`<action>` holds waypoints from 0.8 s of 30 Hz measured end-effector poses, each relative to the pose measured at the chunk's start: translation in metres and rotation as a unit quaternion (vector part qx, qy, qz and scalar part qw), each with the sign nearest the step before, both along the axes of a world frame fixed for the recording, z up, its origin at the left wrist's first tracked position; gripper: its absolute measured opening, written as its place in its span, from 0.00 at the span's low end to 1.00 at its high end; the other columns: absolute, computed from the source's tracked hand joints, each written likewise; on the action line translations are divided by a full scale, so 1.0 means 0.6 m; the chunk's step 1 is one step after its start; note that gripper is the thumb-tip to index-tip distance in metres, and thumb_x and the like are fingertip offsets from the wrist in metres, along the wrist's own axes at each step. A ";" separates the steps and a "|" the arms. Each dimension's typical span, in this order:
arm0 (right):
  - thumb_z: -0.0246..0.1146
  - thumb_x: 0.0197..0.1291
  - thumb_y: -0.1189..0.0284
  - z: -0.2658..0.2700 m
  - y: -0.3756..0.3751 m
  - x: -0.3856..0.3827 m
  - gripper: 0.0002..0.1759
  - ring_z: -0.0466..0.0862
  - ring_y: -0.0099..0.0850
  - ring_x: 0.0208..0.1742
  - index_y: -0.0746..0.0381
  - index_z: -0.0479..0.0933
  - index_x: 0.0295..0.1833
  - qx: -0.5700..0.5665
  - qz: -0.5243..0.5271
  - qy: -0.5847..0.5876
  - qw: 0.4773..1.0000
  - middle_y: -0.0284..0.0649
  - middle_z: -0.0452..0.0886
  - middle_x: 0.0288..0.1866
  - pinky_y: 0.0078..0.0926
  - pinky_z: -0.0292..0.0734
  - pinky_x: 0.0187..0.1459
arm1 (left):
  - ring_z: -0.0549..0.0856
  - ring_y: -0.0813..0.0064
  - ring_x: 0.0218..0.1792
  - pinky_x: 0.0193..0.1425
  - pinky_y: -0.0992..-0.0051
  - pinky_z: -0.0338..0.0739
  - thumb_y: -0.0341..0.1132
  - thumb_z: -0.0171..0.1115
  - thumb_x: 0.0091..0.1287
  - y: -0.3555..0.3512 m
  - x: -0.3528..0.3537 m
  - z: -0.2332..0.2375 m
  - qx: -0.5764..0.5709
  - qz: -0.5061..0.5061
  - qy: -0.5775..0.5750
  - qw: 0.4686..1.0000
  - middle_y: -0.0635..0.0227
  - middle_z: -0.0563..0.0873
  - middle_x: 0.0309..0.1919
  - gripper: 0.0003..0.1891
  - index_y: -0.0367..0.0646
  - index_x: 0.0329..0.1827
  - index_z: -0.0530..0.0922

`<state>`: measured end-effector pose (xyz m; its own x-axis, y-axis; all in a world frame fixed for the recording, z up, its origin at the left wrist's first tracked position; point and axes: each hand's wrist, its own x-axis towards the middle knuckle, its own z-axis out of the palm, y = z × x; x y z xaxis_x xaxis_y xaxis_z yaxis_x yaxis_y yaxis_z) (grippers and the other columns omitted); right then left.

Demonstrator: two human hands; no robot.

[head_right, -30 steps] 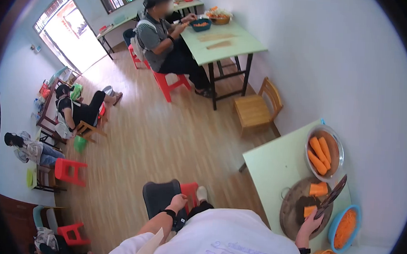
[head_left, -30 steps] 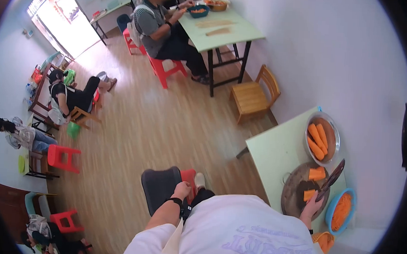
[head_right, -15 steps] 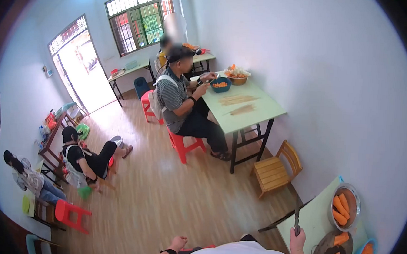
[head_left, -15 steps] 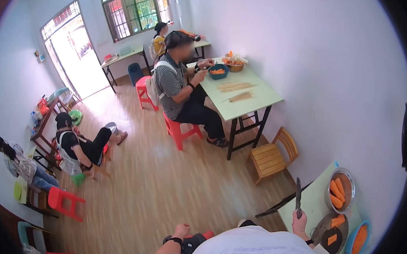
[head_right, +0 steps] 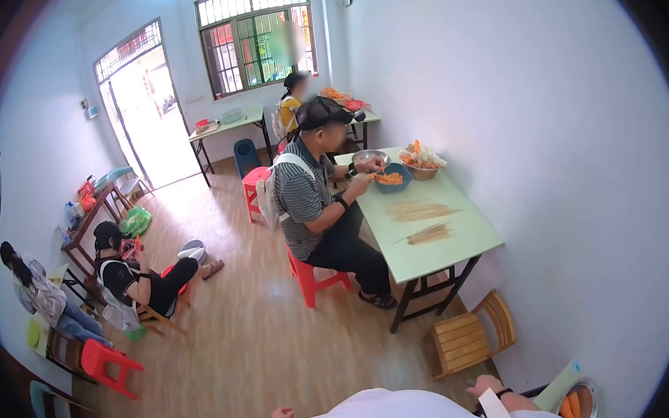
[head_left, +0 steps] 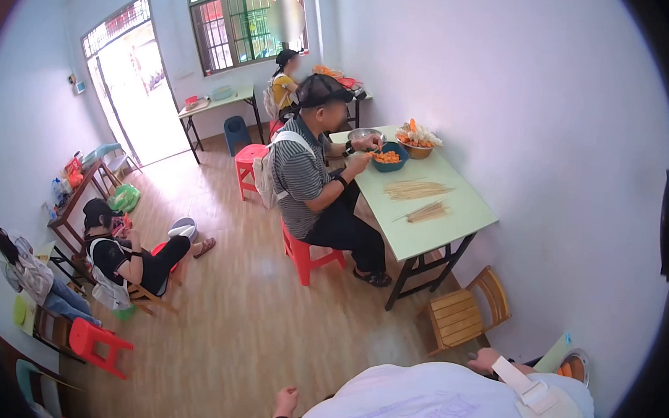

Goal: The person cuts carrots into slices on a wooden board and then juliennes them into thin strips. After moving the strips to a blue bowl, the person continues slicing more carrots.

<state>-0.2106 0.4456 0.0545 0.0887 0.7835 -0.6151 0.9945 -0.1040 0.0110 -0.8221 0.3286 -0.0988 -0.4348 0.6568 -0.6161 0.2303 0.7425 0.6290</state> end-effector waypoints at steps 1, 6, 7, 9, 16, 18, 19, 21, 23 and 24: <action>0.63 0.53 0.45 -0.024 0.040 0.008 0.32 0.85 0.54 0.42 0.67 0.85 0.38 0.032 0.047 0.030 0.998 0.57 0.85 0.38 0.46 0.80 0.47 | 0.88 0.62 0.49 0.55 0.67 0.80 0.38 0.65 0.61 -0.026 -0.029 -0.055 0.021 0.004 0.037 0.999 0.54 0.88 0.47 0.18 0.39 0.52 0.84; 0.65 0.54 0.47 0.035 0.168 -0.136 0.29 0.85 0.51 0.46 0.66 0.85 0.41 0.083 -0.012 0.065 0.994 0.57 0.85 0.42 0.44 0.80 0.49 | 0.75 0.62 0.66 0.69 0.63 0.69 0.34 0.47 0.76 -0.041 -0.058 0.140 -0.159 0.016 0.007 0.987 0.55 0.75 0.66 0.21 0.37 0.69 0.70; 0.65 0.54 0.47 0.043 0.178 -0.163 0.29 0.85 0.52 0.46 0.66 0.84 0.41 0.117 -0.042 0.095 0.988 0.58 0.84 0.42 0.44 0.79 0.49 | 0.75 0.62 0.65 0.69 0.64 0.70 0.35 0.48 0.76 -0.043 -0.075 0.121 -0.156 0.020 0.008 0.988 0.55 0.76 0.65 0.21 0.37 0.68 0.70; 0.64 0.55 0.48 0.039 0.189 -0.207 0.29 0.85 0.52 0.46 0.67 0.84 0.41 0.120 -0.051 0.090 0.987 0.58 0.84 0.42 0.44 0.79 0.50 | 0.76 0.62 0.64 0.68 0.64 0.71 0.35 0.49 0.75 -0.040 -0.112 0.094 -0.151 0.022 0.006 0.988 0.55 0.77 0.64 0.20 0.37 0.67 0.71; 0.65 0.53 0.50 0.017 0.087 -0.362 0.28 0.85 0.51 0.48 0.66 0.84 0.44 0.130 -0.225 0.072 0.963 0.57 0.85 0.43 0.44 0.79 0.50 | 0.79 0.61 0.60 0.64 0.64 0.73 0.36 0.53 0.71 0.042 -0.349 0.023 -0.102 -0.021 0.031 0.994 0.54 0.80 0.59 0.20 0.37 0.63 0.75; 0.66 0.52 0.50 -0.033 0.033 -0.379 0.29 0.85 0.51 0.49 0.67 0.84 0.44 0.151 -0.278 0.086 0.945 0.57 0.85 0.44 0.44 0.79 0.51 | 0.80 0.61 0.59 0.63 0.64 0.74 0.37 0.54 0.70 0.087 -0.442 0.015 -0.076 -0.033 0.052 0.995 0.54 0.81 0.58 0.20 0.37 0.62 0.76; 0.66 0.52 0.51 -0.027 0.004 -0.403 0.29 0.84 0.52 0.49 0.68 0.84 0.44 0.141 -0.299 0.068 0.941 0.57 0.85 0.44 0.44 0.79 0.52 | 0.80 0.61 0.59 0.62 0.64 0.75 0.37 0.55 0.70 0.112 -0.489 0.014 -0.064 -0.036 0.064 0.995 0.54 0.81 0.57 0.20 0.37 0.61 0.76; 0.67 0.52 0.52 0.023 -0.054 -0.464 0.29 0.84 0.53 0.50 0.70 0.83 0.43 0.114 -0.350 0.063 0.928 0.58 0.84 0.46 0.44 0.79 0.52 | 0.81 0.61 0.58 0.61 0.64 0.75 0.37 0.56 0.69 0.164 -0.573 0.019 -0.056 -0.051 0.085 0.994 0.54 0.82 0.56 0.20 0.37 0.60 0.77; 0.67 0.52 0.52 0.003 -0.114 -0.491 0.29 0.83 0.54 0.50 0.70 0.83 0.43 0.128 -0.397 0.062 0.907 0.58 0.84 0.45 0.45 0.79 0.52 | 0.82 0.61 0.56 0.60 0.64 0.76 0.38 0.57 0.68 0.215 -0.633 0.027 -0.061 -0.090 0.106 0.988 0.54 0.83 0.54 0.20 0.37 0.59 0.78; 0.67 0.53 0.52 -0.010 -0.154 -0.500 0.28 0.83 0.54 0.50 0.70 0.83 0.42 0.144 -0.419 0.056 0.895 0.58 0.84 0.45 0.45 0.79 0.52 | 0.83 0.61 0.56 0.59 0.64 0.77 0.38 0.58 0.67 0.244 -0.651 0.033 -0.067 -0.118 0.117 0.984 0.54 0.83 0.54 0.19 0.37 0.58 0.78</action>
<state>-0.5104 0.3533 0.0486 0.6702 0.5973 -0.4405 0.5585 -0.7968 -0.2307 -1.2130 0.4753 -0.0791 -0.4205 0.6758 -0.6053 0.5321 0.7241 0.4388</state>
